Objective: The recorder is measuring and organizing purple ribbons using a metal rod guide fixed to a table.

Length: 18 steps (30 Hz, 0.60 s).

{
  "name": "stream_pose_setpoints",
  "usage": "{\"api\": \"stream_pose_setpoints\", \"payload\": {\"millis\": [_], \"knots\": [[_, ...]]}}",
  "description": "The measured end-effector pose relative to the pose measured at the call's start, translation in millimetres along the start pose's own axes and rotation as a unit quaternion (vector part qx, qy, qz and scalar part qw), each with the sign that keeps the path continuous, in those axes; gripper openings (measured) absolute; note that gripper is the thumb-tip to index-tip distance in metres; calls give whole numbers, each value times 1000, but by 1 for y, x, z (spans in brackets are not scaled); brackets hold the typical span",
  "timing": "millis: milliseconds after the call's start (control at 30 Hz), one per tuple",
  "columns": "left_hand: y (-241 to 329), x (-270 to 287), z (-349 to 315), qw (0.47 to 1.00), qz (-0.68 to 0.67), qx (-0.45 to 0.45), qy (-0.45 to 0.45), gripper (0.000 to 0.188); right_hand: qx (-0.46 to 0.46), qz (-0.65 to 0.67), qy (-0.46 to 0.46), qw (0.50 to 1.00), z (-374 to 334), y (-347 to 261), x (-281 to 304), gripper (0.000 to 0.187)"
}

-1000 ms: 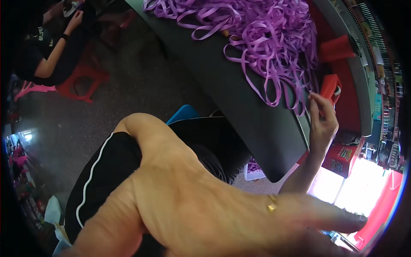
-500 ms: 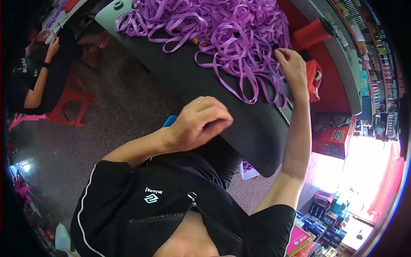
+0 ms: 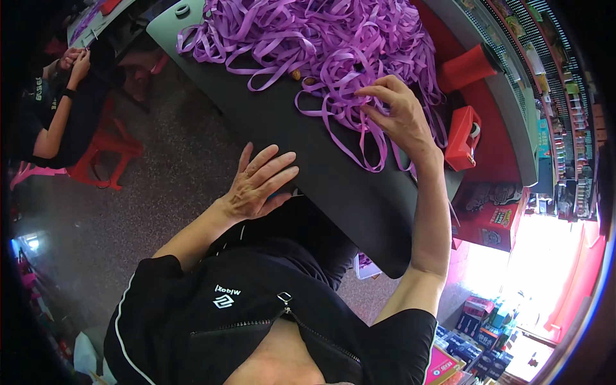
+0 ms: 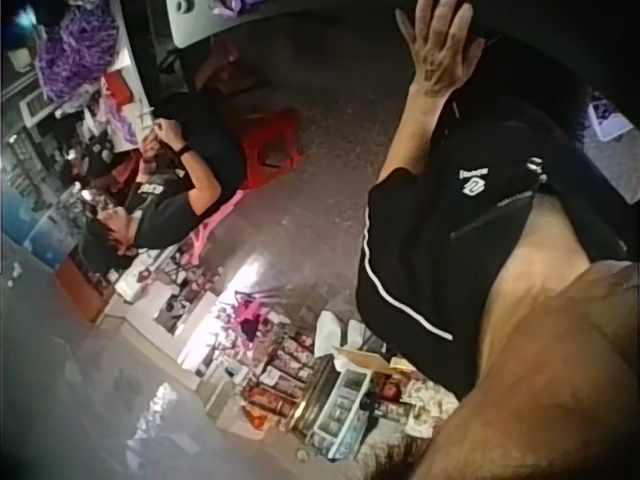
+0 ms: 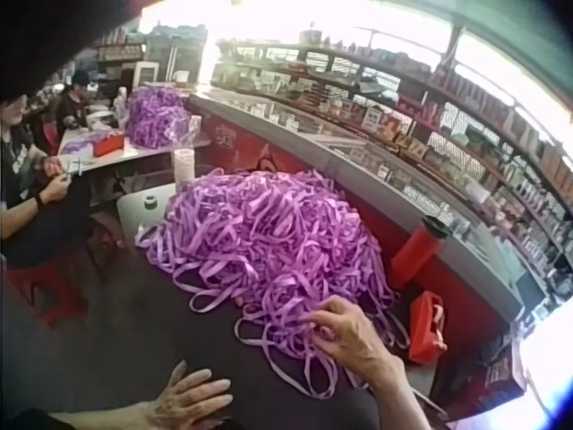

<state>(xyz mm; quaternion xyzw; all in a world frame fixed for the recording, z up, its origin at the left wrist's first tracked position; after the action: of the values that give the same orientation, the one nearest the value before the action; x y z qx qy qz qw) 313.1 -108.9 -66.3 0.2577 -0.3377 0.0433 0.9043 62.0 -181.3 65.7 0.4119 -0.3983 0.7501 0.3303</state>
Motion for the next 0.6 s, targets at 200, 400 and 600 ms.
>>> {"api": "stream_pose_setpoints", "payload": {"millis": [200, 400, 600], "knots": [[-11, -22, -4, 993, 19, -56, 103, 42, -48, 17, 47, 998, 0, 2, 4, 16], [-7, -13, -4, 997, 31, -39, 60, 40, -144, 185, 256, 938, -2, 1, 49, 16], [6, 5, 3, 999, 33, -13, 33, 43, -138, 256, 439, 850, -27, -23, 125, 15]]}}
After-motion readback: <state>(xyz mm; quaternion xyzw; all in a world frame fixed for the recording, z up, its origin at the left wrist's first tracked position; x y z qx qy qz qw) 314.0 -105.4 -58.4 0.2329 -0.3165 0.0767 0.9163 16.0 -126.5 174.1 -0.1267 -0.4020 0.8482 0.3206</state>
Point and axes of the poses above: each hand's wrist, its own z-axis towards the middle knuckle, its own x-axis out of the back of the hand, y = z × x, the point moved 4 cm from there along z, towards the middle knuckle, and after that the axes turned 5 degrees about -z, right-handed, at the moved point
